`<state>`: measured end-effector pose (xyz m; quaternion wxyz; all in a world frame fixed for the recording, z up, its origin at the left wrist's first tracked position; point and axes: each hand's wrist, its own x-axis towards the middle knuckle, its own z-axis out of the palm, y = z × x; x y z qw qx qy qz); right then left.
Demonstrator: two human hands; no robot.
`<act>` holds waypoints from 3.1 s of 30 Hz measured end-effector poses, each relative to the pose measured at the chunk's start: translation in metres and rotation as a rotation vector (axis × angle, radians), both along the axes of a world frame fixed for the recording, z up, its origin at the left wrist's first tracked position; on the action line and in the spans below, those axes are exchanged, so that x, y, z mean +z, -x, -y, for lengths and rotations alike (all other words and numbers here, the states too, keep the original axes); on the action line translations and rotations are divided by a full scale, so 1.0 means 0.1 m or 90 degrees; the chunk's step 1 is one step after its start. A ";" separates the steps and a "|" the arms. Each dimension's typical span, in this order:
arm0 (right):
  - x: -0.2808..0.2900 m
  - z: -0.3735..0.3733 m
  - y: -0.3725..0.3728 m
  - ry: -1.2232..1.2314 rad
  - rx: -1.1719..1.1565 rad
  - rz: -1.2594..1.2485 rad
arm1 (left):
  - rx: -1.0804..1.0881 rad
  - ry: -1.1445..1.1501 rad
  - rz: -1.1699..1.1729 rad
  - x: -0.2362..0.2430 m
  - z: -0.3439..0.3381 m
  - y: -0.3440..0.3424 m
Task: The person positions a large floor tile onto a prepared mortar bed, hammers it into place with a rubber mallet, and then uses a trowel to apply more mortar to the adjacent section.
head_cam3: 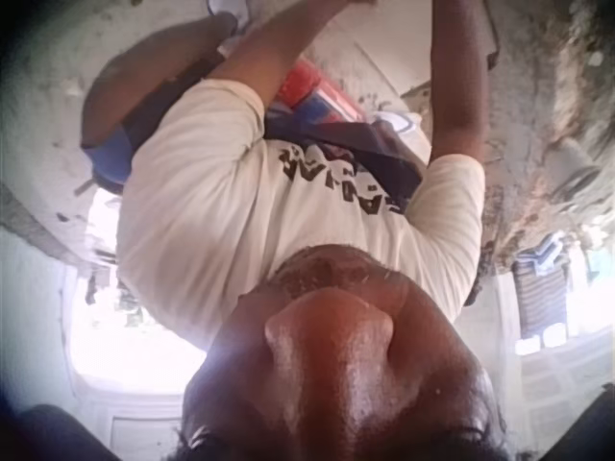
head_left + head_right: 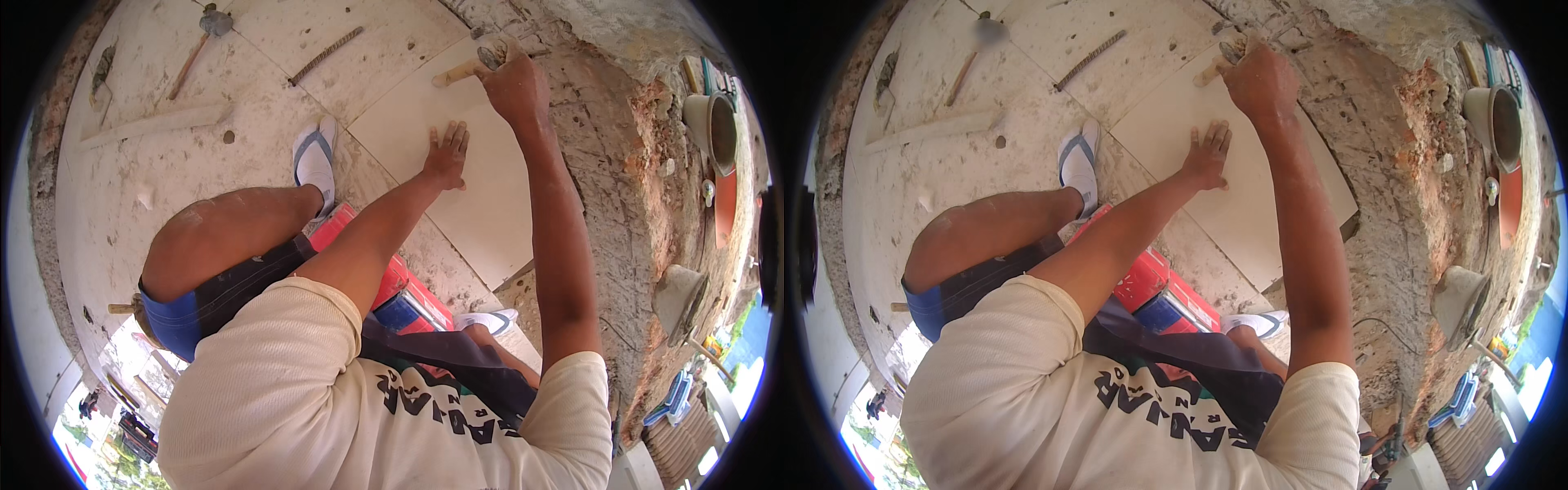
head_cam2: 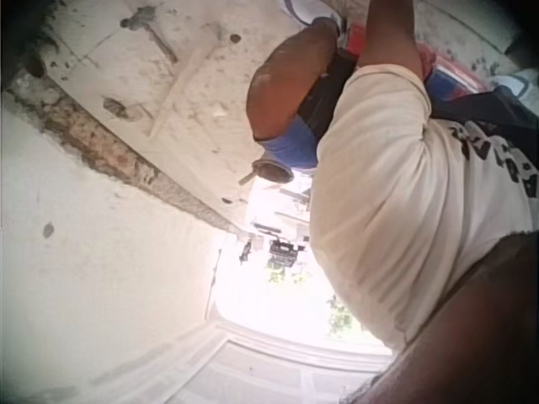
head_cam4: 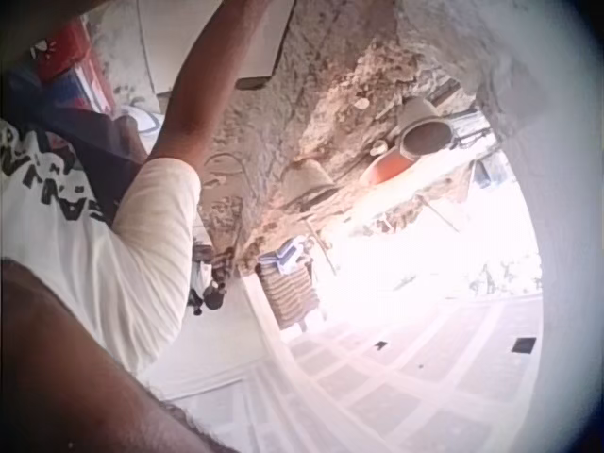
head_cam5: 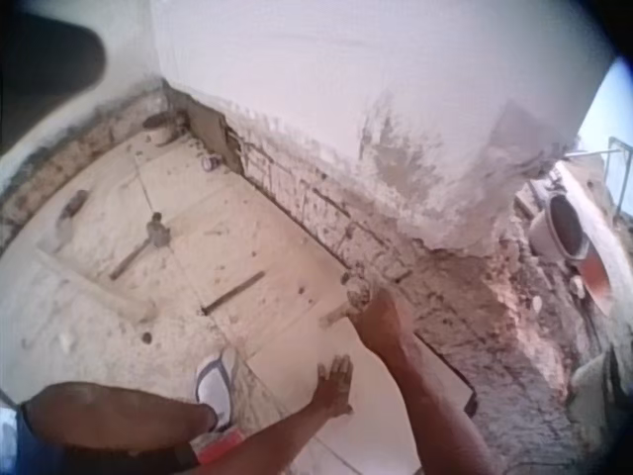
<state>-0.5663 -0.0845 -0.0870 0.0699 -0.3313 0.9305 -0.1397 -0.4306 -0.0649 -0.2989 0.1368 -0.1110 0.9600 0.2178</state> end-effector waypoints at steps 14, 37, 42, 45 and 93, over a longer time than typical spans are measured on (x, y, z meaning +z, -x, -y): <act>0.27 0.14 -0.29 -0.029 -0.034 0.098 | 0.010 0.004 -0.008 0.02 0.02 -0.02; 0.09 0.27 -0.49 -0.008 -0.043 -0.041 | -0.179 0.080 0.276 1.21 3.56 -0.48; -0.15 0.27 -0.27 -0.137 -0.139 -0.063 | 0.237 0.058 0.121 1.06 5.11 -1.15; 0.23 0.62 -0.21 -0.222 0.048 0.030 | 0.527 0.040 0.016 0.47 5.51 -1.85; -0.65 1.88 -1.05 0.470 -0.140 0.768 | 0.749 -0.686 -0.576 1.36 3.02 -0.05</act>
